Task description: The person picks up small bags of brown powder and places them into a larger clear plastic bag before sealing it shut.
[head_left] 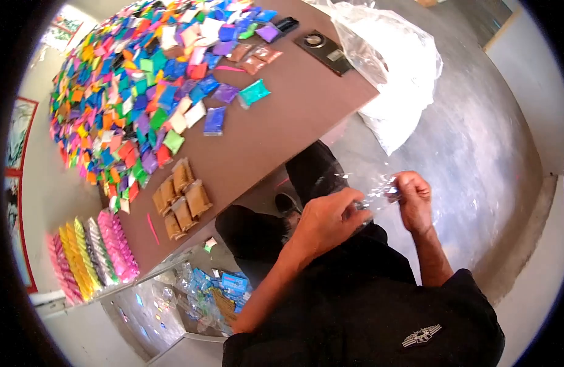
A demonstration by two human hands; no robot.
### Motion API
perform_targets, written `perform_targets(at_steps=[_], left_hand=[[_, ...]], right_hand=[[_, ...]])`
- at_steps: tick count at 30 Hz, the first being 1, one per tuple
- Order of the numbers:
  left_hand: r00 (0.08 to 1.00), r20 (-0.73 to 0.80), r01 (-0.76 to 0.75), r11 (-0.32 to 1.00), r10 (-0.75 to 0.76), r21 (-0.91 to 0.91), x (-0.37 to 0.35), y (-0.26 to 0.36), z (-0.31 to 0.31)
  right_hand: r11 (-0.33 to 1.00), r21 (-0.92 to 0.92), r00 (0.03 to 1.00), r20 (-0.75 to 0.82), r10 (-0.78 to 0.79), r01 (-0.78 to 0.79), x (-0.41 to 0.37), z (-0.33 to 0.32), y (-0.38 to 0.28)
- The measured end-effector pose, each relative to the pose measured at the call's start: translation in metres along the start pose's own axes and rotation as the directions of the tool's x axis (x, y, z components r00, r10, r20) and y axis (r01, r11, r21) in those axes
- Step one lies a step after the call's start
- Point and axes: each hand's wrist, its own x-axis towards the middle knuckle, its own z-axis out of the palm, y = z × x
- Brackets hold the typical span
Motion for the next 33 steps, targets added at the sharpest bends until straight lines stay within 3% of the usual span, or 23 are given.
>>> perform_targets(at_steps=[4,6,8,12,14,16,18,19,21,22,24,25,28,33], left_hand=[[0.995,0.103,-0.008,0.999,0.013,-0.044,-0.023,0.002,-0.016],[0.995,0.096,-0.003,0.999,0.006,-0.033,-0.035,0.007,-0.020],[0.992,0.017,-0.127,0.992,0.127,-0.016,-0.044,0.005,-0.024],[0.980,-0.054,-0.196,0.980,0.194,-0.043,-0.057,0.014,-0.065],[0.973,-0.187,-0.181,0.948,0.134,-0.261,-0.063,0.003,-0.103],[0.938,-0.316,0.025,0.937,-0.142,-0.348,-0.067,0.004,-0.138],[0.847,-0.528,0.010,0.995,-0.061,-0.099,-0.047,-0.020,-0.165],[0.846,-0.529,0.011,0.995,-0.063,-0.101,-0.037,-0.035,-0.179],[0.827,-0.560,0.092,0.969,0.053,0.227,-0.014,-0.068,-0.204],[0.826,-0.561,0.089,0.970,0.056,0.228,-0.002,-0.081,-0.212],[0.831,-0.551,0.290,0.782,0.080,0.551,0.020,-0.106,-0.224],[0.820,-0.535,0.247,0.720,0.202,0.649,0.031,-0.116,-0.227],[0.854,-0.496,0.212,0.768,0.155,0.605,0.058,-0.126,-0.230],[0.881,-0.381,0.045,0.752,0.281,0.657,0.109,-0.131,-0.233]], right_hand=[[0.950,-0.218,0.964,0.191,-0.183,0.223,0.027,0.013,-0.050],[0.952,-0.192,0.938,0.298,-0.175,0.239,0.040,0.032,-0.072],[0.923,-0.212,0.884,0.416,-0.212,0.320,0.051,0.057,-0.085],[0.960,-0.087,0.866,0.458,-0.200,0.268,0.074,0.096,-0.104],[0.965,-0.082,0.880,0.435,-0.192,0.251,0.084,0.106,-0.108],[0.964,-0.081,0.879,0.436,-0.196,0.255,0.094,0.110,-0.103],[0.957,-0.171,0.891,0.430,-0.143,0.236,0.105,0.109,-0.096],[0.957,-0.178,0.897,0.422,-0.135,0.227,0.107,0.115,-0.094],[0.960,-0.193,0.909,0.401,-0.113,0.205,0.115,0.122,-0.085],[0.961,-0.205,0.920,0.381,-0.096,0.185,0.119,0.124,-0.082],[0.964,-0.211,0.916,0.395,-0.066,0.161,0.126,0.128,-0.078],[0.965,-0.228,0.918,0.394,-0.032,0.132,0.129,0.129,-0.073],[0.960,-0.268,0.923,0.382,0.031,0.079,0.137,0.131,-0.067],[0.972,-0.229,0.923,0.382,0.042,0.051,0.151,0.132,-0.056]])
